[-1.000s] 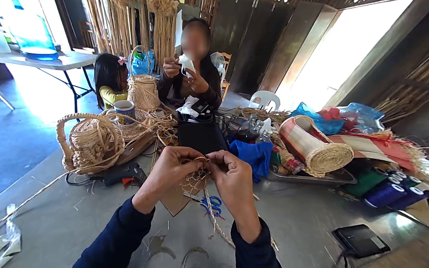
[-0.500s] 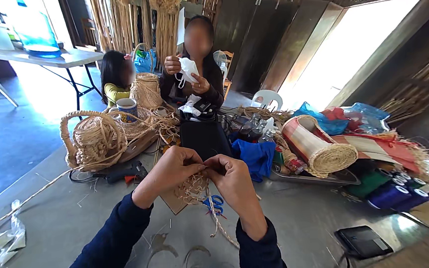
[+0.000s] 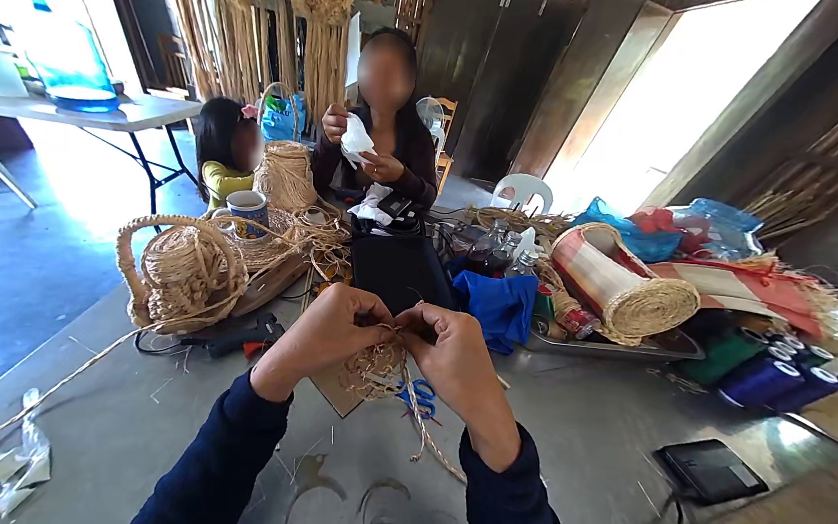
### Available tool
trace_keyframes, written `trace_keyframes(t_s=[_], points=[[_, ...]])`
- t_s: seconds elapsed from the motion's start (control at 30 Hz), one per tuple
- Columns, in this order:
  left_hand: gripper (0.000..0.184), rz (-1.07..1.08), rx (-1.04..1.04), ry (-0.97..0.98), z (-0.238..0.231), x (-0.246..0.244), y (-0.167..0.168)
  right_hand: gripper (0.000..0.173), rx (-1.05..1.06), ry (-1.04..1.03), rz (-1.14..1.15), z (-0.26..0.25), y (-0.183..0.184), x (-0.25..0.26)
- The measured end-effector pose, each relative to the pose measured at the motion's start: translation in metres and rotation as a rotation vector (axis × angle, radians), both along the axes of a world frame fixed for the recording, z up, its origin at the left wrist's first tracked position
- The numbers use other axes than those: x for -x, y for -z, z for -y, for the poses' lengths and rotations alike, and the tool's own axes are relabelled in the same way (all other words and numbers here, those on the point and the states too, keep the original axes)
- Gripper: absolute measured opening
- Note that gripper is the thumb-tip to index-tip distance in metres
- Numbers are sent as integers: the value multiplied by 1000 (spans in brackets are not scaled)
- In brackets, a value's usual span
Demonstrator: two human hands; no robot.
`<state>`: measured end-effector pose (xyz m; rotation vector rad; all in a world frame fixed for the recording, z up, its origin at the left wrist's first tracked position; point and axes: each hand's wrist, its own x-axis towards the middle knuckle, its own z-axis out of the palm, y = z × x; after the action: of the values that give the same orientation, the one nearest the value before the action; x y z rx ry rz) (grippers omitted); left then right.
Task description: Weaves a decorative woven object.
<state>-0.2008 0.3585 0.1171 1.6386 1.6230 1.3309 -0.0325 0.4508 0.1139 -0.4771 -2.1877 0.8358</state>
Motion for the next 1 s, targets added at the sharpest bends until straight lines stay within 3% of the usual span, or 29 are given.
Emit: trace_keyframes(t_s=[0.43, 1.0], points=[[3, 5, -49, 30, -1, 1, 3, 9, -5, 22, 13, 4, -1, 0], [11, -239, -125, -93, -1, -9, 2, 11, -19, 80, 1, 5, -3, 0]])
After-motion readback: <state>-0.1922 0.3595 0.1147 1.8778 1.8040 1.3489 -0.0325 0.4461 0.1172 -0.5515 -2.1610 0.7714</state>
